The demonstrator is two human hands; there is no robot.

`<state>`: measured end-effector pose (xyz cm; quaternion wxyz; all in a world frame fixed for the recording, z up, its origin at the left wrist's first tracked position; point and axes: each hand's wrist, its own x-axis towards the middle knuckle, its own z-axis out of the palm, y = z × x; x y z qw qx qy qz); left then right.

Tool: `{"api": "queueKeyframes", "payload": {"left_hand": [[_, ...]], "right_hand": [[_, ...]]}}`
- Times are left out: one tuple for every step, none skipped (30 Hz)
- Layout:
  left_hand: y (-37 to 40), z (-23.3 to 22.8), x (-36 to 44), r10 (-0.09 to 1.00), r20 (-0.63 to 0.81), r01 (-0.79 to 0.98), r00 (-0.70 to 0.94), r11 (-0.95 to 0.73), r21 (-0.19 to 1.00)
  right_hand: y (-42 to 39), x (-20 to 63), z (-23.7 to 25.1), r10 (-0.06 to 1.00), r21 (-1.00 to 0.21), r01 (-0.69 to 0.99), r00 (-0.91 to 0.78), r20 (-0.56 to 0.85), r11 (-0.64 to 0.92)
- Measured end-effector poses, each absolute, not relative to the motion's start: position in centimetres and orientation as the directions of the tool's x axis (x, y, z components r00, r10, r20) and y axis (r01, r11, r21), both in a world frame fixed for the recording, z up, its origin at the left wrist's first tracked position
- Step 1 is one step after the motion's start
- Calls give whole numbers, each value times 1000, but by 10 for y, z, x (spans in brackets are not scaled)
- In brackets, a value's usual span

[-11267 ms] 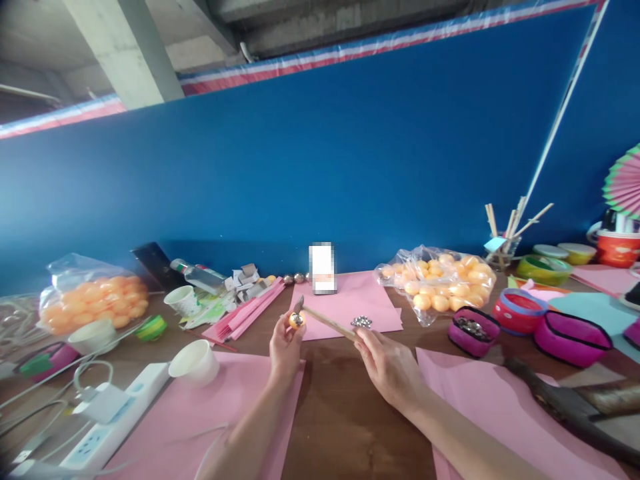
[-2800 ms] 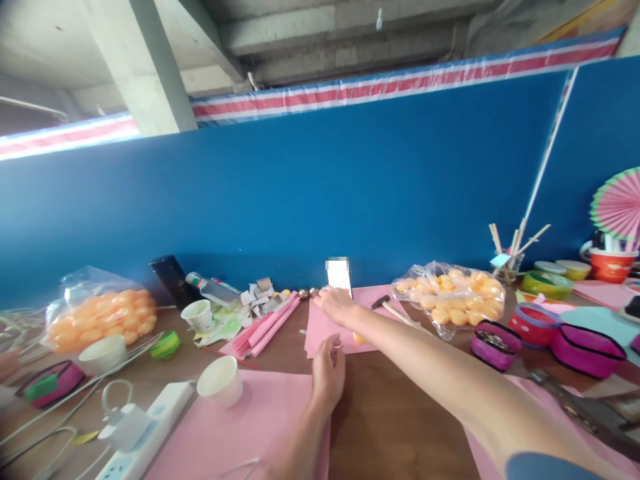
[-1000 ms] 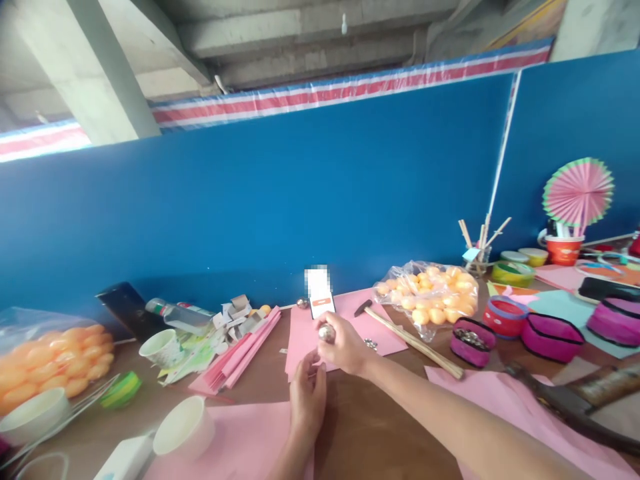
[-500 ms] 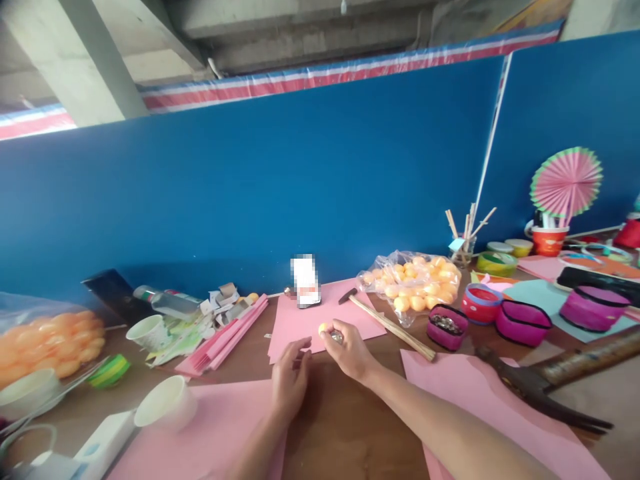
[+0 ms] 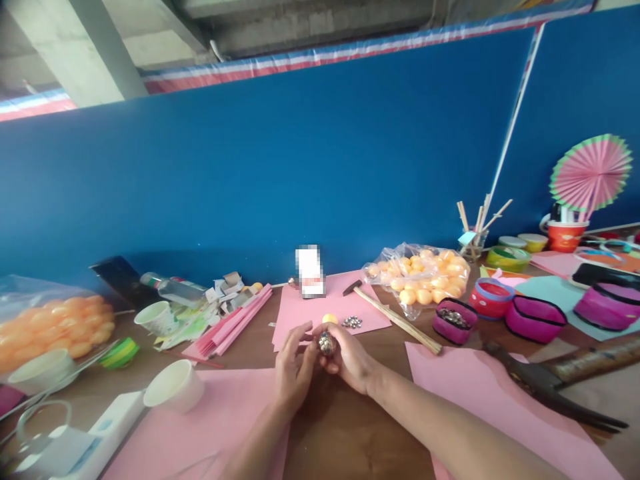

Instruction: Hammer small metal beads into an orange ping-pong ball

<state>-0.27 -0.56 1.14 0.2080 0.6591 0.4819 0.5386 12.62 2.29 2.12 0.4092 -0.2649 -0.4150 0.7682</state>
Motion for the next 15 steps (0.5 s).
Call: {"api": "queueKeyframes", "payload": {"left_hand": [[-6, 12, -3, 856, 516, 413, -26, -461, 785], [-6, 13, -2, 853, 521, 420, -10, -470, 777], [-5, 13, -2, 849, 528, 431, 4, -477, 766], [-5, 13, -2, 845, 535, 444, 13, -485, 754], [-4, 13, -2, 841, 541, 454, 19, -489, 745], [-4, 13, -2, 839, 544, 461, 19, -491, 740], [-3, 13, -1, 839, 545, 461, 16, -489, 740], [-3, 13, -1, 842, 539, 456, 15, -486, 746], [-2, 12, -1, 848, 529, 448, 14, -479, 755], [-2, 11, -1, 855, 518, 439, 12, -470, 766], [-1, 10, -1, 859, 511, 433, 11, -465, 772], [-1, 9, -2, 859, 512, 434, 4, -463, 773], [0, 8, -2, 855, 518, 441, -6, -463, 769], [0, 7, -3, 849, 528, 454, -17, -463, 761], [0, 7, -3, 844, 536, 467, -28, -463, 753]], "right_hand": [[23, 125, 20, 858, -858, -416, -512, -54, -302], [23, 124, 19, 866, -863, -422, -499, -35, -278], [22, 123, 18, 872, -868, -427, -489, -14, -253], [22, 122, 18, 876, -873, -431, -482, 8, -229], [21, 121, 17, 879, -876, -434, -477, 25, -210], [21, 121, 16, 882, -877, -439, -469, 38, -195], [20, 120, 15, 886, -877, -444, -461, 47, -185], [19, 120, 14, 890, -875, -450, -454, 51, -179], [19, 119, 13, 892, -871, -458, -448, 55, -176], [18, 119, 13, 893, -868, -465, -447, 60, -174], [18, 119, 13, 891, -865, -471, -449, 67, -172], [17, 119, 13, 886, -863, -474, -457, 74, -173], [17, 119, 14, 882, -863, -475, -465, 79, -174], [16, 119, 15, 877, -863, -475, -473, 84, -173], [16, 119, 16, 874, -865, -472, -478, 88, -172]]}}
